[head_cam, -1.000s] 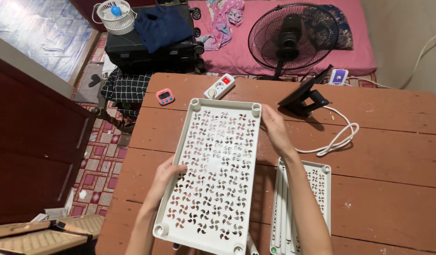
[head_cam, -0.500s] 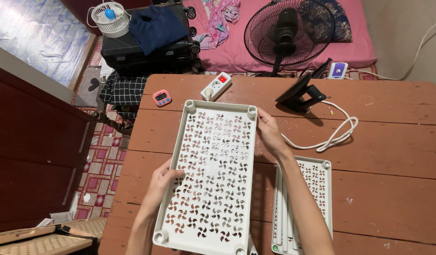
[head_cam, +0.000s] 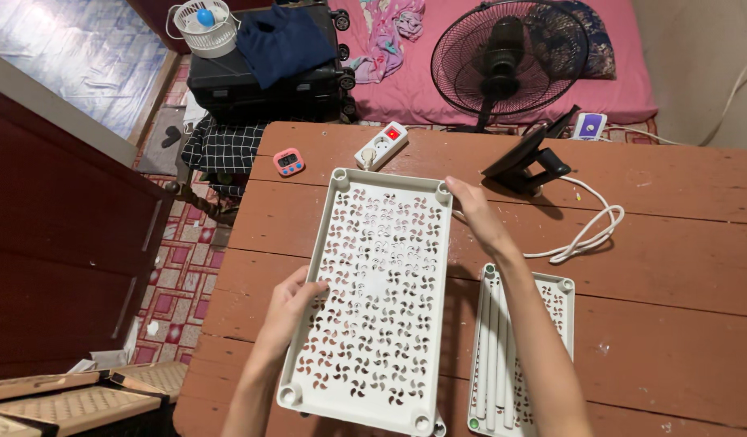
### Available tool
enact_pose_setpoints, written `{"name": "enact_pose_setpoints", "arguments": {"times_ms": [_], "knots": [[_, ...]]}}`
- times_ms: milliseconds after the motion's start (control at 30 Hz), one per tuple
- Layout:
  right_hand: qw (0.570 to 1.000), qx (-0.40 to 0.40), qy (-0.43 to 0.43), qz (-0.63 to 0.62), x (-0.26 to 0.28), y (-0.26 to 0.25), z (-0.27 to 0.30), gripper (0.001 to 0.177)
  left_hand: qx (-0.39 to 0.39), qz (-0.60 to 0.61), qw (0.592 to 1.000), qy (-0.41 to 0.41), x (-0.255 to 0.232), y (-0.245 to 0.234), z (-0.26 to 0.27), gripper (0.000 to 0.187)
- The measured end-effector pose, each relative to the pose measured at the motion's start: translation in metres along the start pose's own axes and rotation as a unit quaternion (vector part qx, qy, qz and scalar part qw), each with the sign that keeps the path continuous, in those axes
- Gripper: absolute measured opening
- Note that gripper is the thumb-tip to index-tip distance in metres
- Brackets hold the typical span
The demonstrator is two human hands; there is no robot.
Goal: The person assembles a two-tiered plastic tray stand by inserting white cylindrical legs into corner sockets on two perforated trays. They stack the trays and adjust the legs to form a stable structure.
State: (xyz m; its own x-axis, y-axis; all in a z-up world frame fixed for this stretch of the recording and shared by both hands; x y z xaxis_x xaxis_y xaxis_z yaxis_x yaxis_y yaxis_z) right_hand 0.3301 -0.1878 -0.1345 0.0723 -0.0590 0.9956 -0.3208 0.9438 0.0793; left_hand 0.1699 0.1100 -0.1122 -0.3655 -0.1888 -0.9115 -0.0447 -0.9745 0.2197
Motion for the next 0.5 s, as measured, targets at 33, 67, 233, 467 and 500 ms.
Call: {"name": "enact_pose_setpoints", "arguments": {"times_ms": [33, 67, 233, 467, 500], "knots": [[1.000, 0.001, -0.014, 0.026, 0.005, 0.000, 0.000, 0.044, 0.002, -0.002, 1.000, 0.003, 0.001, 0.001, 0.000, 0.027], [0.998, 0.001, -0.028, 0.052, 0.008, 0.001, 0.000, 0.046, 0.005, -0.005, 1.000, 0.005, 0.002, 0.002, 0.000, 0.027], [0.998, -0.020, -0.004, 0.065, -0.001, 0.000, 0.000, 0.050, 0.011, -0.003, 1.000, 0.019, 0.007, 0.006, 0.002, 0.027], [0.992, -0.004, -0.015, 0.125, 0.050, 0.005, -0.006, 0.057, 0.012, 0.010, 1.000, 0.022, 0.006, 0.012, 0.003, 0.029], [0.984, -0.035, -0.025, 0.170, 0.065, 0.001, -0.011, 0.059, 0.013, 0.014, 1.000, 0.022, 0.005, 0.013, 0.003, 0.029]]}}
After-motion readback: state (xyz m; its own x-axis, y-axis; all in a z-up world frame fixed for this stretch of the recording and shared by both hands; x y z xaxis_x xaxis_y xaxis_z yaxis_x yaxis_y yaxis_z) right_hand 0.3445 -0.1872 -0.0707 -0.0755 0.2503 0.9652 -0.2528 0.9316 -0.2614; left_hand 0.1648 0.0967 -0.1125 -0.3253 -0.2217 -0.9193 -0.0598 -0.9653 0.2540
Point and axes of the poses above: each hand's wrist, its own z-axis away from the middle knuckle, its own y-axis out of the palm, x = y × z, the point moved 10 cm from there along -z, towards the middle knuckle, and after that the axes turned 5 degrees about x, right-handed, at the moved point
